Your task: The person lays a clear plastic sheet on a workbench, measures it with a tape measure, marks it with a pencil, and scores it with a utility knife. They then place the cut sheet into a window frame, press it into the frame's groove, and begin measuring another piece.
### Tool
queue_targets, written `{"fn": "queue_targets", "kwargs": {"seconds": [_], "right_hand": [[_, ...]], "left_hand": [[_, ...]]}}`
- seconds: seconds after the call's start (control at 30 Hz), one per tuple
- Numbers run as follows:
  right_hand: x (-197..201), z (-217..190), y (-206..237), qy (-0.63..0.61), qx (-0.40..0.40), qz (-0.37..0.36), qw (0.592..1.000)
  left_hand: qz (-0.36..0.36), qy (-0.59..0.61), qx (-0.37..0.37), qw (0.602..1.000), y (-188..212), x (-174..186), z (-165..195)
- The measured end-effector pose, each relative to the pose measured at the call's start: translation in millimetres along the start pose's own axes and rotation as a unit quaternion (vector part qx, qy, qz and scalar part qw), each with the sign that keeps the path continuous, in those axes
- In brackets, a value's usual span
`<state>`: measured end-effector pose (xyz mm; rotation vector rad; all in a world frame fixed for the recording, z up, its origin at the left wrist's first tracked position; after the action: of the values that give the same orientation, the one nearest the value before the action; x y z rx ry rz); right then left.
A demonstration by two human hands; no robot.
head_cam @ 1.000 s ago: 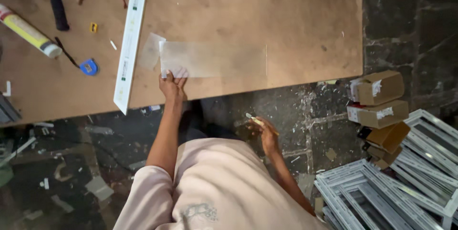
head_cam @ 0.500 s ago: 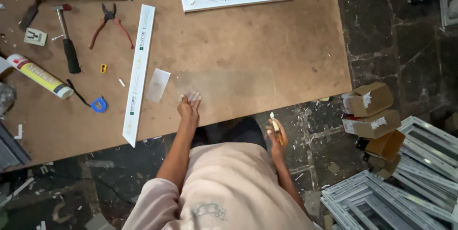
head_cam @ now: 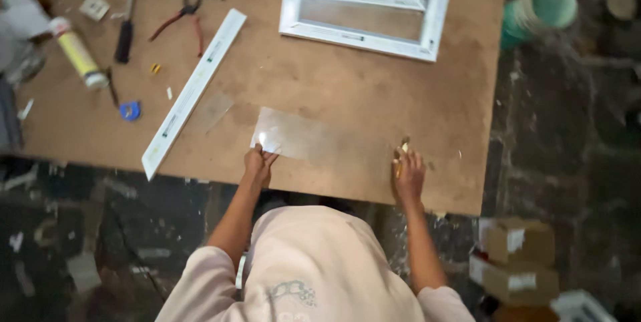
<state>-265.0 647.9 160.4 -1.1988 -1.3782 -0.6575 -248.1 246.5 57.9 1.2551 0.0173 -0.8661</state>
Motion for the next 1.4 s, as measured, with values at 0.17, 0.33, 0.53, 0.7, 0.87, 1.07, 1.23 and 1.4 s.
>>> {"fn": "queue_targets", "kwargs": {"seconds": [0.17, 0.33, 0.53, 0.7, 0.87, 1.07, 1.23, 1.4], "right_hand": [[-13, 35, -38, 0.092, 0.12, -0.08, 0.985], [-26, 52, -42, 0.045, 0.181, -0.111, 0.976], [-31, 26, -29, -0.017, 0.149, -0.036, 0.988], [-70, -44, -9, -0.053, 0.264, -0.134, 0.954], [-83, -67, 3, -0.046, 0.221, -0.182, 0.957], [-76, -81, 17, 0.023, 0.178, -0.216, 0.96], [-77, -87, 21, -0.025, 0.155, -0.196, 0.968], [-79, -63, 51, 0.022, 0.115, -0.273, 0.955]], "left_hand": [[0.006, -0.015, -0.03, 0.999, 14, 9, -2], [0.104, -0.225, 0.098, 0.964, 22, 38, -7], [0.403, -0.363, -0.16, 0.825, 66, 57, 17], [0.343, -0.712, -0.276, 0.546, 66, -27, -21], [0.277, -0.753, -0.275, 0.529, 36, -51, -25], [0.173, -0.815, -0.306, 0.46, 7, -66, -4], [0.085, -0.891, -0.359, 0.264, 16, -45, -15], [0.001, -0.919, -0.37, 0.134, 38, -4, -51]]}}
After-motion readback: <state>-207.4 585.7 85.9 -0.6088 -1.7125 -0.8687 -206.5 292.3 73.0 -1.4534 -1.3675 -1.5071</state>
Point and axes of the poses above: each hand's wrist, its own y-axis away from the middle knuckle, its own x-axis out of the back of the hand, z = x × y, the point moved 7 cm from there along -y, towards the middle knuckle, and after that the axes turned 13 degrees about x, right-handed, at the moved point
